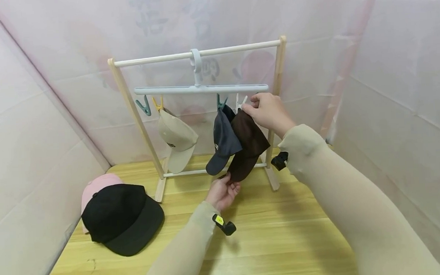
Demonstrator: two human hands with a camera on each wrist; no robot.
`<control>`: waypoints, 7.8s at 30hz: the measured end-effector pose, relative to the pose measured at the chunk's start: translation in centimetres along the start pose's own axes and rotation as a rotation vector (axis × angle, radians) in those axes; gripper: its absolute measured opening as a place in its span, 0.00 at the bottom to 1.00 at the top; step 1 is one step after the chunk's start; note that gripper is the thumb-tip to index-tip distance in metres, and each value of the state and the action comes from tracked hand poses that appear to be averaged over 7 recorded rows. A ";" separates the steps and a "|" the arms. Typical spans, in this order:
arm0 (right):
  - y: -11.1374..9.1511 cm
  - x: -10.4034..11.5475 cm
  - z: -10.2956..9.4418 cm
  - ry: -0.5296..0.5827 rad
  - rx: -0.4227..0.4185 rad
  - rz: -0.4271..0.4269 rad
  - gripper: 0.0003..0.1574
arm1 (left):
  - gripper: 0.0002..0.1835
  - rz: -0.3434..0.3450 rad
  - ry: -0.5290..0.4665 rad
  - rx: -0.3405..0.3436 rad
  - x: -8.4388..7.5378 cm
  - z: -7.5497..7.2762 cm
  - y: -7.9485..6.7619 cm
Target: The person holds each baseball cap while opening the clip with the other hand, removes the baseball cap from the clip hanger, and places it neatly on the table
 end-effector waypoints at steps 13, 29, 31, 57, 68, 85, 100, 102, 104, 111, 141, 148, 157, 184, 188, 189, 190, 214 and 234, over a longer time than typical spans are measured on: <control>2.1 -0.2 2.4 0.047 0.024 0.024 0.23 | 0.12 -0.073 0.210 0.026 0.1 0.3 -0.3; 1.5 -1.0 2.4 0.156 0.024 0.011 0.20 | 0.14 0.060 1.673 0.118 -15.0 16.6 -3.5; 1.4 -1.1 2.3 0.157 0.026 0.018 0.21 | 0.14 0.121 1.772 0.052 -16.8 18.8 -2.5; 0.7 1.3 2.7 0.179 -0.133 -0.068 0.16 | 0.24 0.126 2.140 -0.285 -21.6 23.1 4.1; 1.0 1.8 3.2 0.191 -0.139 -0.056 0.14 | 0.22 0.171 2.229 -0.281 -21.8 23.1 3.6; 1.0 1.9 3.3 0.204 -0.148 -0.039 0.15 | 0.20 0.193 2.267 -0.256 -21.8 23.4 3.5; 0.8 1.5 3.6 0.190 -0.152 -0.031 0.15 | 0.17 0.201 2.256 -0.253 -21.8 23.4 3.7; 0.7 1.5 3.6 0.191 -0.151 -0.026 0.15 | 0.17 0.191 2.251 -0.251 -21.7 23.3 3.7; 0.7 1.4 3.6 0.190 -0.149 -0.020 0.16 | 0.17 0.189 2.254 -0.251 -21.7 23.4 3.7; 0.6 1.2 3.6 0.191 -0.143 -0.021 0.16 | 0.17 0.206 2.249 -0.238 -21.6 23.4 3.7; -0.2 0.1 5.9 0.278 -0.063 -0.026 0.16 | 0.23 0.205 2.244 -0.222 -21.1 23.3 3.6; -0.3 -0.1 5.9 0.292 -0.063 -0.013 0.17 | 0.23 0.231 2.229 -0.238 -21.1 23.3 3.6; -0.5 -0.1 6.0 0.311 -0.076 -0.024 0.16 | 0.23 0.285 2.180 -0.268 -21.2 23.3 3.4; -2.1 -1.5 5.1 0.341 -0.138 -0.055 0.16 | 0.28 0.299 2.006 0.051 -18.8 19.5 -6.0; -3.1 -2.0 4.5 0.332 -0.139 -0.044 0.19 | 0.26 0.314 1.888 0.074 -18.4 17.2 -8.5; -3.3 -2.1 4.3 0.330 -0.141 -0.041 0.19 | 0.25 0.313 1.846 0.076 -18.3 16.4 -9.0; -3.7 -2.1 4.2 0.332 -0.145 -0.041 0.20 | 0.24 0.305 1.798 0.078 -18.2 15.5 -9.7; -11.0 -2.6 3.4 0.744 -0.298 -0.288 0.11 | 0.16 0.195 0.834 0.088 -12.9 4.4 -11.6; -11.0 1.9 12.9 0.622 -0.130 -0.545 0.04 | 0.19 0.678 1.413 0.063 -15.8 10.9 -16.9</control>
Point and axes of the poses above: each hand's wrist, its own y-axis towards the middle knuckle, its own z-axis out of the palm, x = y × z, the point moved 10 cm from there along y, towards the middle knuckle, and after that the axes turned 15 degrees about x, right-handed, at the moved point
